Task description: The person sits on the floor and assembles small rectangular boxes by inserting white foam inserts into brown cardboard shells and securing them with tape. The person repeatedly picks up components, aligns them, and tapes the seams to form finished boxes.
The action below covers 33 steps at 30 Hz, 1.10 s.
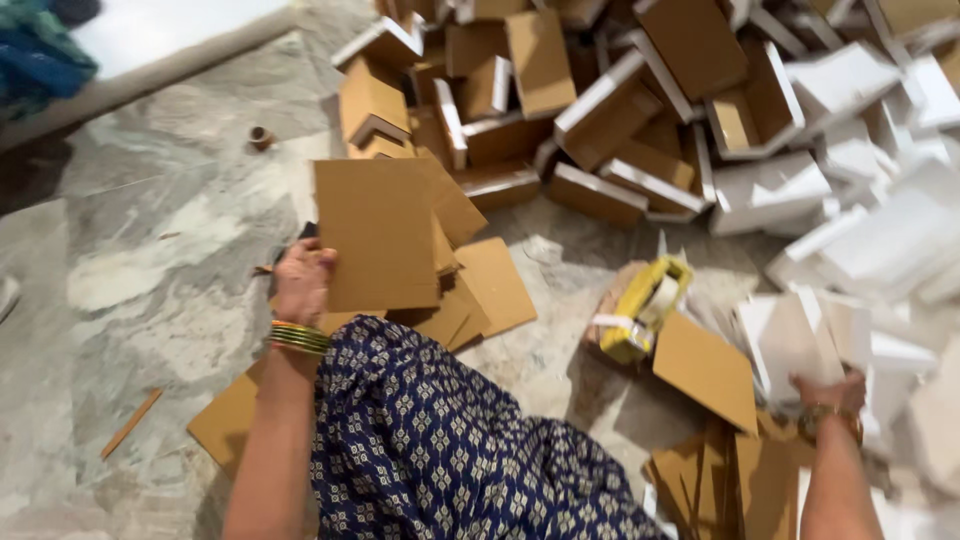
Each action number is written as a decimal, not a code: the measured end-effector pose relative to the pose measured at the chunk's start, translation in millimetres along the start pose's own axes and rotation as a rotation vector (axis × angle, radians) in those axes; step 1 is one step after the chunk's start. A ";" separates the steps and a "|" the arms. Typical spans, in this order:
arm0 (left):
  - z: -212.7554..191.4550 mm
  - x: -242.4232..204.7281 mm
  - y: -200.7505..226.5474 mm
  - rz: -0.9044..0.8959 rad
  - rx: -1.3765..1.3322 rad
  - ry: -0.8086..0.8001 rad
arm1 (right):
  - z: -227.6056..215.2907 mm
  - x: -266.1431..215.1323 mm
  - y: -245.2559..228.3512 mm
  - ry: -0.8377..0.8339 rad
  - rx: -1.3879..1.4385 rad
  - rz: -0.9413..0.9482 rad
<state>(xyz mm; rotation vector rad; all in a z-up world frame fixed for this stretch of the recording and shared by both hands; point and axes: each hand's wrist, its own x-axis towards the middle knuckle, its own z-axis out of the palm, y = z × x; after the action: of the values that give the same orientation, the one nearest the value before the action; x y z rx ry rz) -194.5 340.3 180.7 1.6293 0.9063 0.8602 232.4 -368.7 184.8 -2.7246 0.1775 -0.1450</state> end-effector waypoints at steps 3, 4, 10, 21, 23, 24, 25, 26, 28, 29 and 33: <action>41.5 -24.2 12.5 -0.097 -0.608 -0.050 | -6.1 1.7 -13.4 -0.064 -0.326 0.055; 51.7 -34.6 21.8 -0.217 -0.669 -0.086 | -10.8 2.2 -14.0 -0.092 -0.360 0.083; 123.4 -75.5 88.7 -0.770 -0.728 -0.209 | -40.6 -1.8 2.3 0.244 0.337 0.034; 186.1 -107.9 55.1 -0.525 -1.375 -0.981 | 13.5 -196.5 -74.5 -0.207 0.416 -0.896; 196.2 -110.9 55.7 -0.449 -1.018 -1.020 | 52.5 -218.6 -87.7 -0.238 0.262 -0.850; 202.1 -111.7 56.2 -0.395 -0.846 -1.028 | 72.1 -217.0 -94.0 -0.220 0.187 -0.909; 205.7 -115.5 56.8 -0.308 -0.687 -1.046 | 87.3 -219.9 -94.6 -0.219 0.243 -0.883; 206.9 -120.9 58.1 -0.217 -0.532 -1.047 | 98.1 -219.5 -92.7 -0.221 0.300 -0.869; 204.3 -127.1 64.7 -0.048 -0.109 -1.063 | 102.2 -210.3 -88.4 -0.318 0.127 -0.735; 200.2 -129.5 68.3 0.030 0.160 -1.069 | 99.0 -207.0 -90.8 -0.363 0.044 -0.670; 219.8 -158.1 72.3 0.544 0.748 -1.214 | 48.4 -218.1 -93.3 -0.469 0.536 -0.376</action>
<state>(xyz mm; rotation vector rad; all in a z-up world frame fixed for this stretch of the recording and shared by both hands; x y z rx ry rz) -63.7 92.6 190.4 2.5848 -0.1558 -0.3101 33.0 -233.4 161.6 -2.1518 -0.4458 0.3000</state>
